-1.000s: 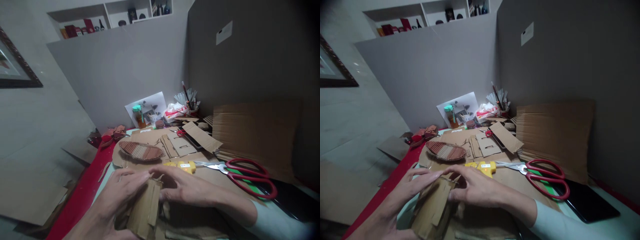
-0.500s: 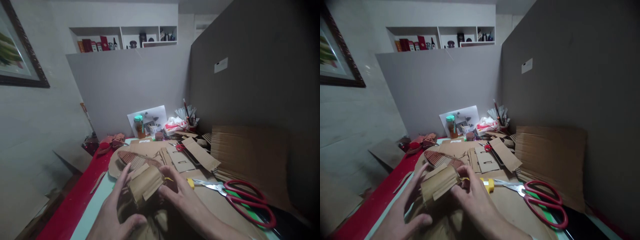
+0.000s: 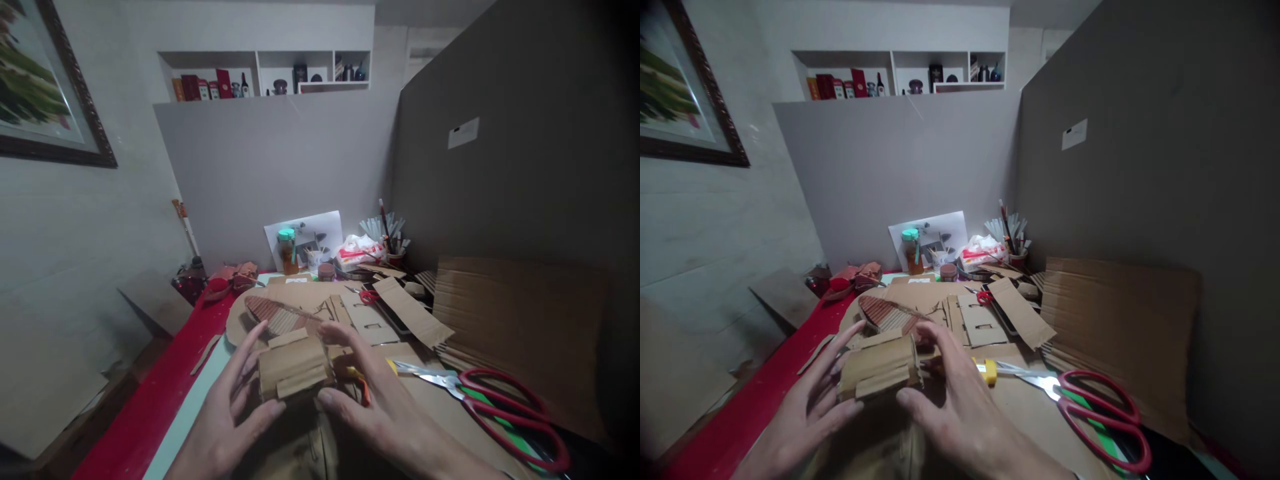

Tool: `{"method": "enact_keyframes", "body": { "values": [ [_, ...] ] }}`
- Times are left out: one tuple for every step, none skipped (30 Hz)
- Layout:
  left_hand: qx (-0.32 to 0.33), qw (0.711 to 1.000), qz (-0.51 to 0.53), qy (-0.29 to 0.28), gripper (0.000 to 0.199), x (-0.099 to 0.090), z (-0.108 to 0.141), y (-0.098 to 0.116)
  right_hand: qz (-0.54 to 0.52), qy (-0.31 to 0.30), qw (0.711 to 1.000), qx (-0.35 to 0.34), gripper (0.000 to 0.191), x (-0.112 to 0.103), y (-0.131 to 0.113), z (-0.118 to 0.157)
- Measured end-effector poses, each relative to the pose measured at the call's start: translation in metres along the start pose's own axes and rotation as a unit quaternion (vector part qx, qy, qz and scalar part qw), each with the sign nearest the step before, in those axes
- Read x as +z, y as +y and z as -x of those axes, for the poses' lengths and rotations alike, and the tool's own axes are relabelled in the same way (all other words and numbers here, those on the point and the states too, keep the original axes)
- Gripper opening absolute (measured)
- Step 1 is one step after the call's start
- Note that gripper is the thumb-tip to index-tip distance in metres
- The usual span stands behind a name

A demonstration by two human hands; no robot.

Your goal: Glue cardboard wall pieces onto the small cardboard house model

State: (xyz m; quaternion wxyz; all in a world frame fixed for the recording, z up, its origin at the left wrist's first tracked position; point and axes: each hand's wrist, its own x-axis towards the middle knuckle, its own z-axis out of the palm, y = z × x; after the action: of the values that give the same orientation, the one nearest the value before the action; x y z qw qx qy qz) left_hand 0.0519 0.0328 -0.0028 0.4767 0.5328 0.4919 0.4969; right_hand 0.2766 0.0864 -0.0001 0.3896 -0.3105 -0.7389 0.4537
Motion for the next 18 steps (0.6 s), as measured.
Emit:
{"method": "enact_keyframes", "body": {
  "values": [
    [-0.001,1.000,0.005,-0.013,0.103,-0.001,0.000,0.001,0.028,-0.004,0.999,-0.015,0.064,-0.004,-0.006,0.001],
    [-0.001,1.000,0.007,-0.026,0.105,-0.002,0.001,0.001,0.054,-0.010,0.998,-0.028,0.066,-0.008,-0.013,0.002],
    [-0.002,0.999,0.006,-0.040,0.107,-0.004,0.001,0.001,0.080,-0.020,0.996,-0.039,0.066,-0.012,-0.020,0.003],
    [-0.006,0.999,0.002,-0.054,0.107,-0.005,0.002,0.000,0.101,-0.029,0.993,-0.049,0.064,-0.015,-0.026,0.004],
    [-0.008,0.998,-0.004,-0.068,0.106,-0.007,0.002,-0.001,0.117,-0.036,0.991,-0.054,0.060,-0.018,-0.031,0.005],
    [-0.007,0.997,-0.011,-0.081,0.102,-0.008,0.002,-0.003,0.125,-0.037,0.990,-0.056,0.054,-0.020,-0.035,0.006],
    [-0.003,0.996,-0.019,-0.093,0.098,-0.009,0.003,-0.004,0.127,-0.034,0.990,-0.055,0.047,-0.021,-0.037,0.006],
    [0.002,0.994,-0.026,-0.106,0.093,-0.010,0.003,-0.006,0.125,-0.028,0.990,-0.053,0.042,-0.022,-0.039,0.005],
    [0.009,0.992,-0.030,-0.120,0.089,-0.010,0.003,-0.007,0.120,-0.020,0.991,-0.051,0.038,-0.022,-0.040,0.004],
    [0.014,0.991,-0.032,-0.131,0.085,-0.011,0.004,-0.009,0.115,-0.014,0.992,-0.050,0.035,-0.021,-0.040,0.003],
    [0.015,0.989,-0.032,-0.142,0.082,-0.011,0.004,-0.009,0.110,-0.011,0.992,-0.054,0.032,-0.021,-0.039,0.002],
    [0.015,0.988,-0.031,-0.150,0.081,-0.011,0.005,-0.009,0.103,-0.008,0.993,-0.064,0.029,-0.020,-0.039,0.001],
    [0.015,0.987,-0.031,-0.156,0.079,-0.011,0.005,-0.009,0.095,-0.006,0.993,-0.076,0.027,-0.020,-0.038,0.000],
    [0.018,0.986,-0.036,-0.161,0.078,-0.011,0.005,-0.008,0.087,-0.006,0.992,-0.087,0.025,-0.019,-0.038,0.000],
    [0.024,0.985,-0.047,-0.166,0.077,-0.011,0.005,-0.007,0.079,-0.009,0.992,-0.097,0.024,-0.019,-0.038,-0.001],
    [0.032,0.983,-0.065,-0.171,0.076,-0.011,0.005,-0.006,0.077,-0.016,0.991,-0.105,0.023,-0.020,-0.039,0.000],
    [0.040,0.980,-0.085,-0.174,0.076,-0.011,0.005,-0.004,0.079,-0.027,0.991,-0.108,0.023,-0.020,-0.039,0.000],
    [0.045,0.978,-0.105,-0.175,0.075,-0.011,0.005,-0.003,0.085,-0.041,0.989,-0.110,0.023,-0.021,-0.040,0.001]
  ]
}}
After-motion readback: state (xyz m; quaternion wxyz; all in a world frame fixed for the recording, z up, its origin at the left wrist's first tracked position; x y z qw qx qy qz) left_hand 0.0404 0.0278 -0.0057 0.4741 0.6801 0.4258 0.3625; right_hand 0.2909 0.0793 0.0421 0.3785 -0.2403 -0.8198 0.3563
